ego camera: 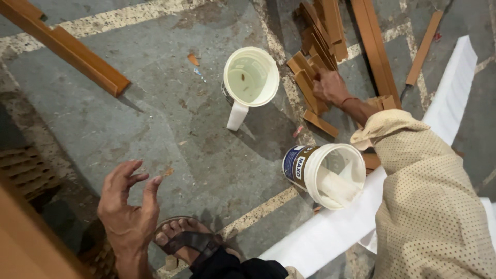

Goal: The person applies white adhesive from a tube onto small wooden strips and attaches them to the edges of a large orange board. The person handles the strips one by one, applying glue and pressing them into place along the board's perimeter.

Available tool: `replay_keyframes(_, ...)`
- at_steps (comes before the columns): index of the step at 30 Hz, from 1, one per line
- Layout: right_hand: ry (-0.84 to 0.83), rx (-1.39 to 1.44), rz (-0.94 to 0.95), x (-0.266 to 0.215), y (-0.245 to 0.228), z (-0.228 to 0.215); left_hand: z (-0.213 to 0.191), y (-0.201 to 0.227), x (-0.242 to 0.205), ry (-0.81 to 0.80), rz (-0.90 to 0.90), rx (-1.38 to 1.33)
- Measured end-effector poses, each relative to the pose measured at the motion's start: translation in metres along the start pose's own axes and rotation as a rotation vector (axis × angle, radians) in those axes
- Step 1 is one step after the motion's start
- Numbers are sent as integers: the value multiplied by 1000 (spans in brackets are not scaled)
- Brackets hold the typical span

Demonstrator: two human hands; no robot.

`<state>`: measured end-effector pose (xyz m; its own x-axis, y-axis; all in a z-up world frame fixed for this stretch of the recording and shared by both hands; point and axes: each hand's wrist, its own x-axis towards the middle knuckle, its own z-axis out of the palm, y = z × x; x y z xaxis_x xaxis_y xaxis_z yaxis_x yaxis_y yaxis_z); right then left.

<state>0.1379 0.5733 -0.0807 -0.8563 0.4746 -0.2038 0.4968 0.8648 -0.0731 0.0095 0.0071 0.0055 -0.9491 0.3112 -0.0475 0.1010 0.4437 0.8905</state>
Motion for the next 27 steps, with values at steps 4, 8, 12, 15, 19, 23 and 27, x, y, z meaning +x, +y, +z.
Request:
replay_keyframes(4,107,53,22,5,-7,10,0,-1,-2,1,0,35)
replay_keyframes(8,7,148,-35,8,-2,15,3,-1,-1,-17,1,48)
replay_keyframes(12,-60,28,-83,16,0,19,4,-3,-2,-39,-11,107)
replay_keyframes(15,-136,88,81,15,3,23,4,-4,-2,-34,-19,90)
replay_keyframes(19,-17,15,-100,18,2,11,2,-4,-4,-20,-1,73)
replay_keyframes(23,-239,183,-156,14,0,-44,3,3,-2,-1,-17,-5)
replay_keyframes(27,-632,-95,125,-14,-40,-119,8,3,-3,0,-10,-194)
